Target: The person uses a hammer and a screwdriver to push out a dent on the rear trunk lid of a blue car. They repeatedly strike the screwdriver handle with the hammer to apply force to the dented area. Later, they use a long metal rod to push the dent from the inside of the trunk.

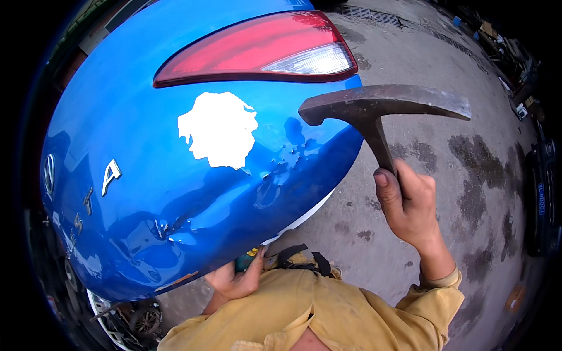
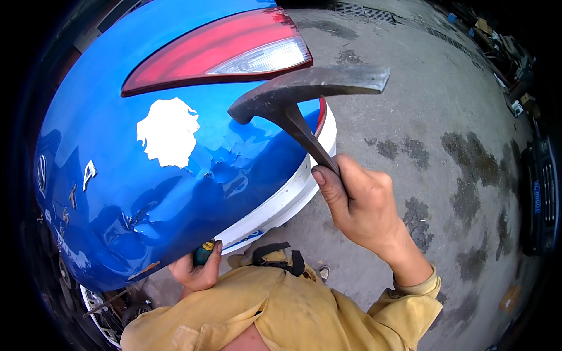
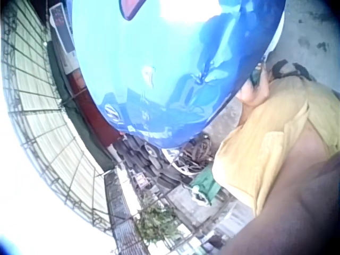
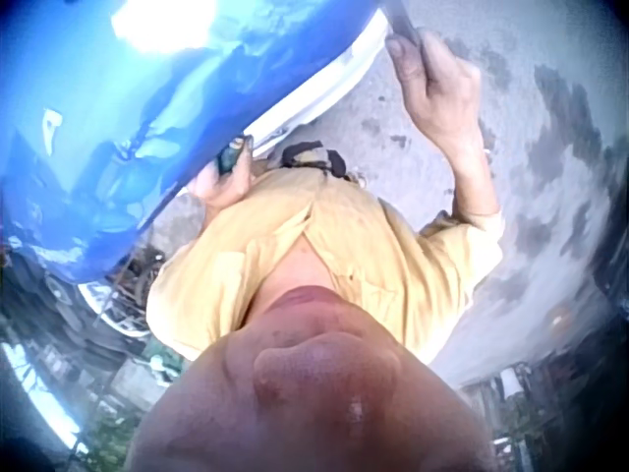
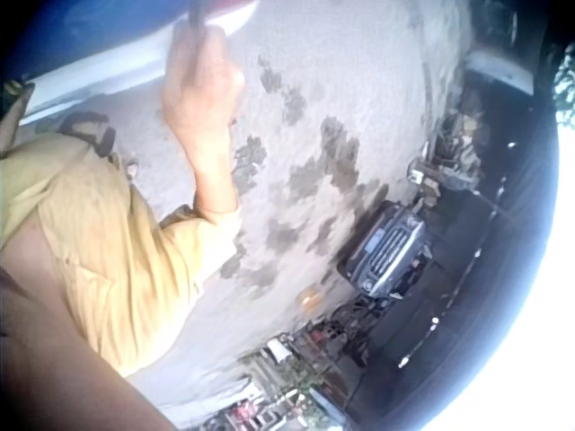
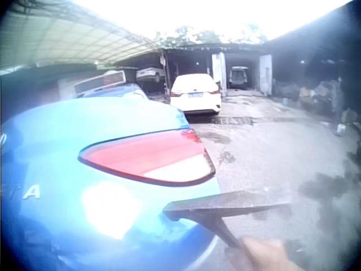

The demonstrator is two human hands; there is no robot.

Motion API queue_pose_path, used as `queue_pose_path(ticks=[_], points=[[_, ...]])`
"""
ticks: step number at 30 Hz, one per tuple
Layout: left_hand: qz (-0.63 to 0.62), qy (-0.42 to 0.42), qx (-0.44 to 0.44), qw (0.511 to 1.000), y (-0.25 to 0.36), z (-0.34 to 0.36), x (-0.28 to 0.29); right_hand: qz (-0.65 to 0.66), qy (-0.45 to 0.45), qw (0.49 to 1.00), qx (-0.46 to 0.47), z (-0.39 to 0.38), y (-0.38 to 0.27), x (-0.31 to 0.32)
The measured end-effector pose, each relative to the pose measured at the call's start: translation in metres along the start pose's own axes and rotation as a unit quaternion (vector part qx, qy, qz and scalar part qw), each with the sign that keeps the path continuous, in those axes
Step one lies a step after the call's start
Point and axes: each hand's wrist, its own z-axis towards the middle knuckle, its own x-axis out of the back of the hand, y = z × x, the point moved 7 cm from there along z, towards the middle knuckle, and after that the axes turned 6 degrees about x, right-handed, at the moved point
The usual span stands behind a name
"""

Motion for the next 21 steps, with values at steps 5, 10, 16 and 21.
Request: queue_pose_path(ticks=[5, 10, 16, 21], points=[[0.009, 0.01, 0.02, 1.0, 0.003, -0.001, 0.003, 0.212, 0.099, 0.965, -0.116, -0.016, 0.024, -0.006], [-0.028, 0.005, 0.063, 0.998, 0.009, -0.001, 0.0, 0.455, 0.235, 0.842, -0.171, -0.029, 0.036, -0.094], [-0.023, 0.003, 0.111, 0.994, 0.017, -0.009, -0.004, 0.563, 0.324, 0.749, -0.126, -0.009, 0.011, -0.111], [-0.023, 0.038, 0.083, 0.996, 0.011, -0.014, -0.012, 0.57, 0.331, 0.742, -0.118, -0.007, 0.011, -0.11]])
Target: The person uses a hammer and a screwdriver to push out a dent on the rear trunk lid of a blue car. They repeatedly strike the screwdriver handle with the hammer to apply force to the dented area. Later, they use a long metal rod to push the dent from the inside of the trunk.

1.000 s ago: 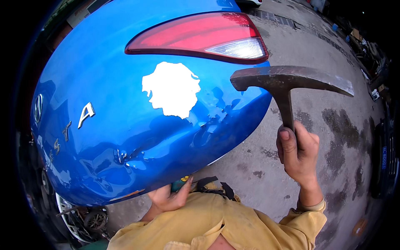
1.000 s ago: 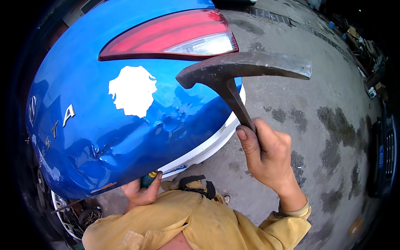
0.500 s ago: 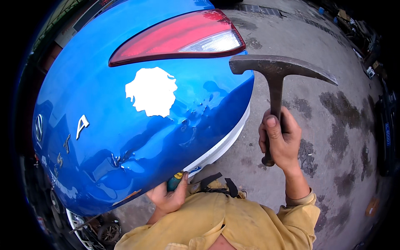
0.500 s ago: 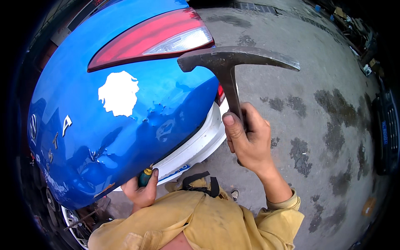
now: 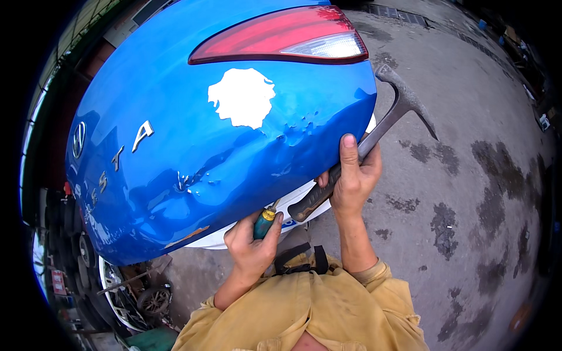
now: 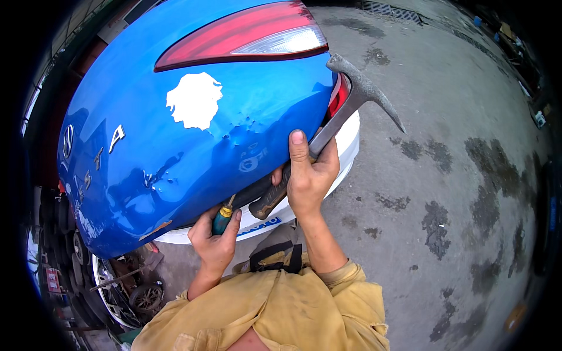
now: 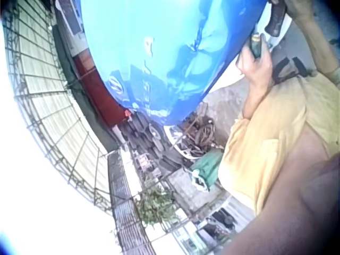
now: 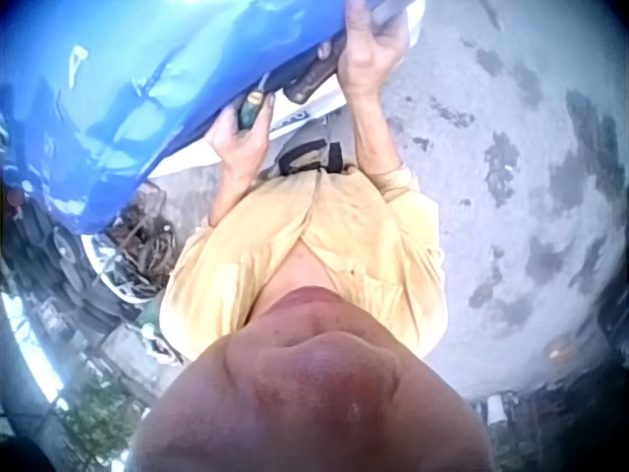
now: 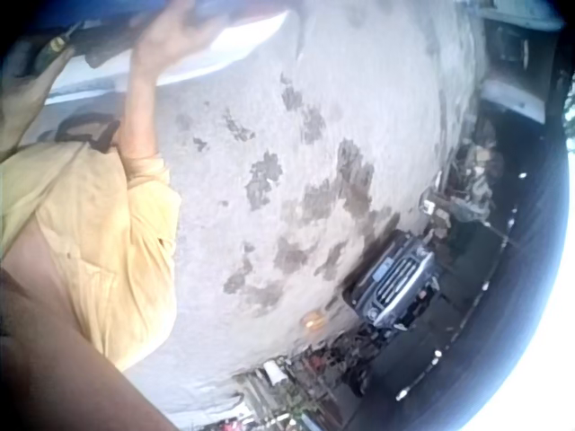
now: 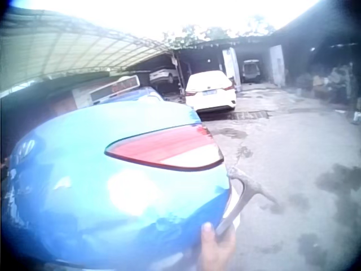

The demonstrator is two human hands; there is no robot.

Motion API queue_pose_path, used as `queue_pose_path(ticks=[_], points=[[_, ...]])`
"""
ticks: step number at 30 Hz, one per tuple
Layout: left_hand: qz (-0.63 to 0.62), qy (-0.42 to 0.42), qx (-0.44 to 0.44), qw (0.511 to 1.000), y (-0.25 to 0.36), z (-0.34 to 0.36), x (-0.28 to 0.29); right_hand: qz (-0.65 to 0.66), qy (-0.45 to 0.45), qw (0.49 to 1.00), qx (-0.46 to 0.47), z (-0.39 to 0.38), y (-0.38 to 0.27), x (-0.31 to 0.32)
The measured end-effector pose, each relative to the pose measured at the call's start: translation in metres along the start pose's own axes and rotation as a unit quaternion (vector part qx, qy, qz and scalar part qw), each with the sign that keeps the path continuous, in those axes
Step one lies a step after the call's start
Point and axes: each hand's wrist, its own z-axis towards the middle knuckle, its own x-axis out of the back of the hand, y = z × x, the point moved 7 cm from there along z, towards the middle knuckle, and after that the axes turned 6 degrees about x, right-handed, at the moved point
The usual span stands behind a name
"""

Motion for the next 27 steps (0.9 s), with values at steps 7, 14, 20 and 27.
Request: queue_pose_path(ticks=[7, 14, 20, 27], points=[[0.038, 0.021, -0.058, 0.997, -0.005, 0.001, 0.001, 0.02, -0.003, 1.0, -0.01, 0.0, 0.006, -0.003], [0.087, 0.026, -0.124, 0.988, -0.013, 0.001, 0.0, -0.012, -0.021, 0.999, 0.032, 0.001, 0.005, 0.001], [0.027, -0.02, -0.038, 0.999, 0.003, 0.002, 0.005, 0.02, -0.029, 0.999, 0.038, 0.003, 0.005, 0.001], [0.01, -0.057, -0.021, 0.998, 0.019, 0.022, 0.002, 0.012, -0.027, 0.998, 0.05, 0.009, 0.0, -0.006]])
